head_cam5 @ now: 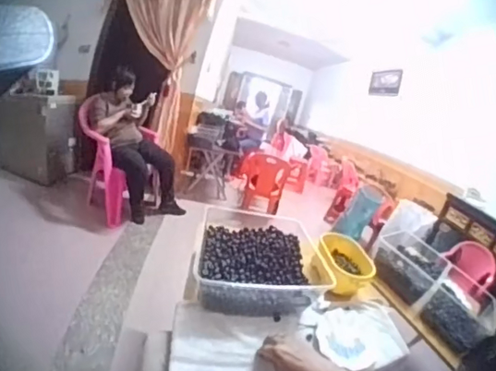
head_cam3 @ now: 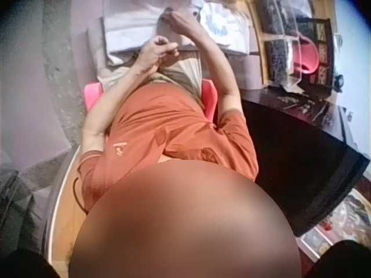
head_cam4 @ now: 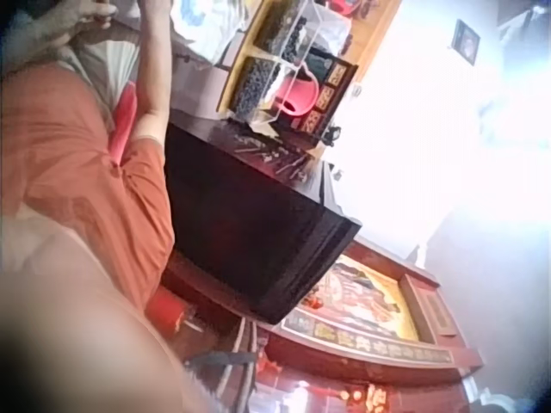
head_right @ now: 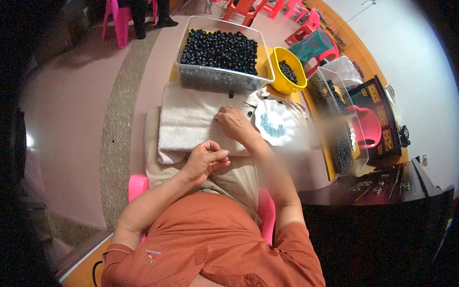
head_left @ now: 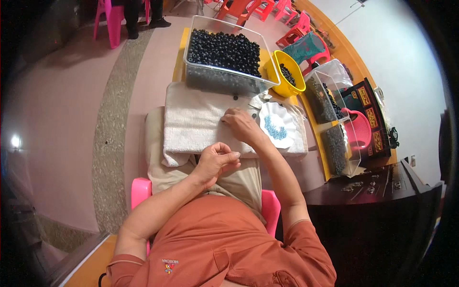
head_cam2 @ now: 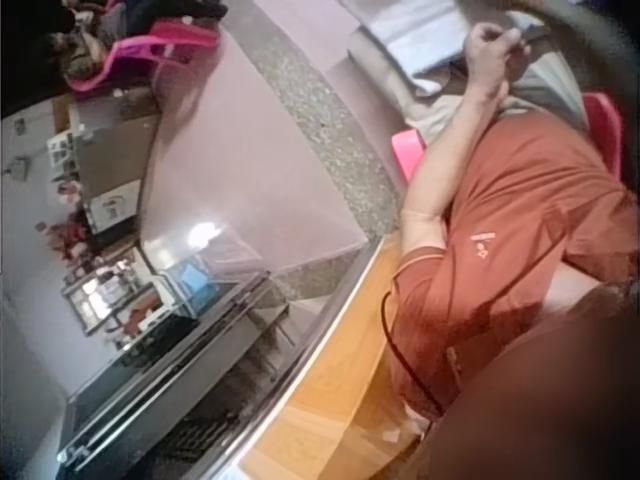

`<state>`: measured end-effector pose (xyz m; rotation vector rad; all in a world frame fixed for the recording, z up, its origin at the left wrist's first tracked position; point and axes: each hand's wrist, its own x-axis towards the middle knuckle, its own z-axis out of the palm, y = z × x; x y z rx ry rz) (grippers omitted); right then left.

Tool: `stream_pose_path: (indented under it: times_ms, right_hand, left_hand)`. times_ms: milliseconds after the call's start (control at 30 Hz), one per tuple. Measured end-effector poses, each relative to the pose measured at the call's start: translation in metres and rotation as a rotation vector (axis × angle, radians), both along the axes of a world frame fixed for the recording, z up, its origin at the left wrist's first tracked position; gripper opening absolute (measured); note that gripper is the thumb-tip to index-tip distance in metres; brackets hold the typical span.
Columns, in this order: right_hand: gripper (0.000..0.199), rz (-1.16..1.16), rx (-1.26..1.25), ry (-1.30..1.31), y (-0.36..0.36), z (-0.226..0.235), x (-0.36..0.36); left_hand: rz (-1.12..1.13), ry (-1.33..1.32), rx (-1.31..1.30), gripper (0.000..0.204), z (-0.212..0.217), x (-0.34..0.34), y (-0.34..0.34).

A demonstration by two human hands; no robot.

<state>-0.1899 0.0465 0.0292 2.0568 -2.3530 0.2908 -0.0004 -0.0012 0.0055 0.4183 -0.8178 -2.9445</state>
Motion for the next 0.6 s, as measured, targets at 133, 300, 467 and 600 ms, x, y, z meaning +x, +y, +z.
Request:
stream_pose_path:
  times_ms: [133,300,467,600]
  right_hand:
    - [0.017,0.045,-0.098,-0.025,0.002,-0.004,-0.001]
    - [0.017,0.033,-0.202,-0.183,0.007,0.006,0.002]
    - [0.012,-0.063,-0.282,-0.376,0.018,0.014,0.0]
    - [0.01,-0.172,-0.287,-0.683,0.027,0.01,0.001]
  left_hand:
    - [-0.003,-0.014,-0.005,0.016,0.001,0.0,0.001]
    - [0.006,-0.017,-0.008,0.016,0.002,0.0,0.0]
    - [0.006,-0.018,-0.006,0.017,0.0,-0.001,0.0]
    - [0.0,-0.025,-0.007,0.017,0.003,0.0,0.0]
